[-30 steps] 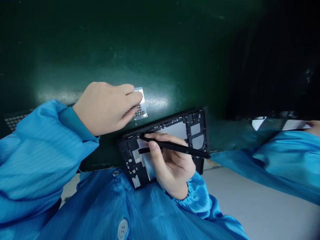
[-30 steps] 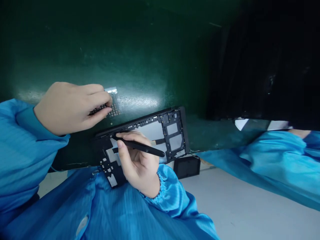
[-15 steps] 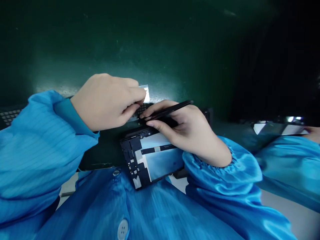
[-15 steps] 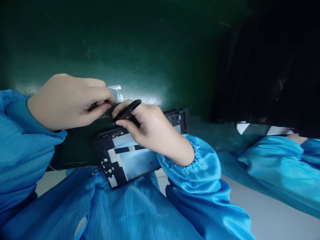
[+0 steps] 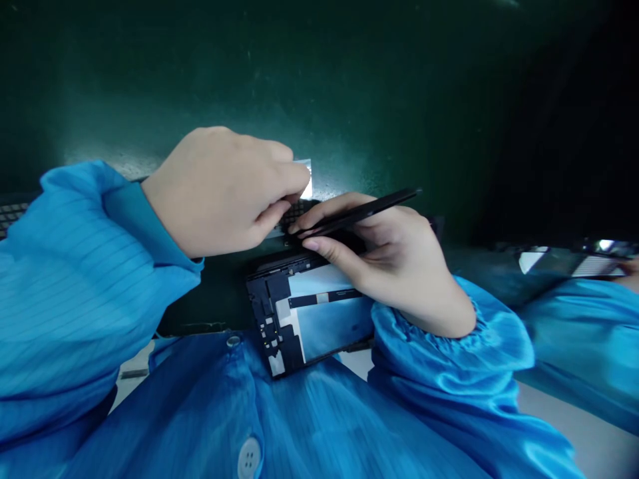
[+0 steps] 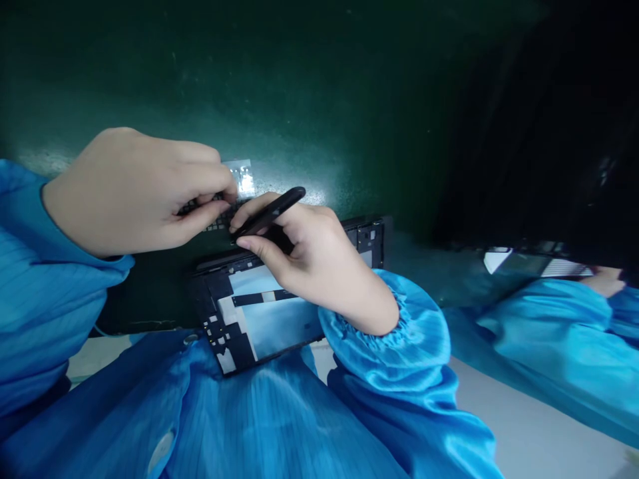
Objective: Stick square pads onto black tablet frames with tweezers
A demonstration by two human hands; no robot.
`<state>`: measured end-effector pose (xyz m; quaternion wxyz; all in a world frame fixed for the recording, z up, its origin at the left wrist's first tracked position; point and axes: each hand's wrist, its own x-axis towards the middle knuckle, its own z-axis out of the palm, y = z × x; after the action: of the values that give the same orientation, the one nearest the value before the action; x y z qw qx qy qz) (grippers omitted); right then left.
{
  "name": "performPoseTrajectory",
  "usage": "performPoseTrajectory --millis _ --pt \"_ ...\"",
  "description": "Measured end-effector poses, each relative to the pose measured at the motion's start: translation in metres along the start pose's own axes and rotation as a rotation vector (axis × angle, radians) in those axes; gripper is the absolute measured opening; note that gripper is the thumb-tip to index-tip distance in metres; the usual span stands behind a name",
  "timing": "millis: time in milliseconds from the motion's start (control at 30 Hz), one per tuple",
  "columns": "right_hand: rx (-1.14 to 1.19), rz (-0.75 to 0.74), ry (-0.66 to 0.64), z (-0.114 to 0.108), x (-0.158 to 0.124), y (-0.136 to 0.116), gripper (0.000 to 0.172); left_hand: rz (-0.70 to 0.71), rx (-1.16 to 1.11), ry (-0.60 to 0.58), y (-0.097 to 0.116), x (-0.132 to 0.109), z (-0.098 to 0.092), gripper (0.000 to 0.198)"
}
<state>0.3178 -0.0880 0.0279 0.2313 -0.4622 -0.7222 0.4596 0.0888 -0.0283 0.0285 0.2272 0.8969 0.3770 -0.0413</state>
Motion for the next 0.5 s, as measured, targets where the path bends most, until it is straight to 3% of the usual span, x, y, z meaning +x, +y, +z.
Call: performPoseTrajectory --millis 333,400,500 --pt "-0.030 -0.004 -0.017 -0.003 0.000 -0.003 0.009 -0.011 0.030 -0.005 -0.001 0.000 0.001 0.044" --pt "0.010 0.024 0.080 0.000 -0.008 -0.011 0.008 -0.011 0.040 0.001 -0.001 0.001 0.002 0.043" --pt "0.161 0.091 0.431 0.018 -0.032 -0.026 0.020 -0.009 0.103 -0.004 -0.003 0.003 0.005 0.043"
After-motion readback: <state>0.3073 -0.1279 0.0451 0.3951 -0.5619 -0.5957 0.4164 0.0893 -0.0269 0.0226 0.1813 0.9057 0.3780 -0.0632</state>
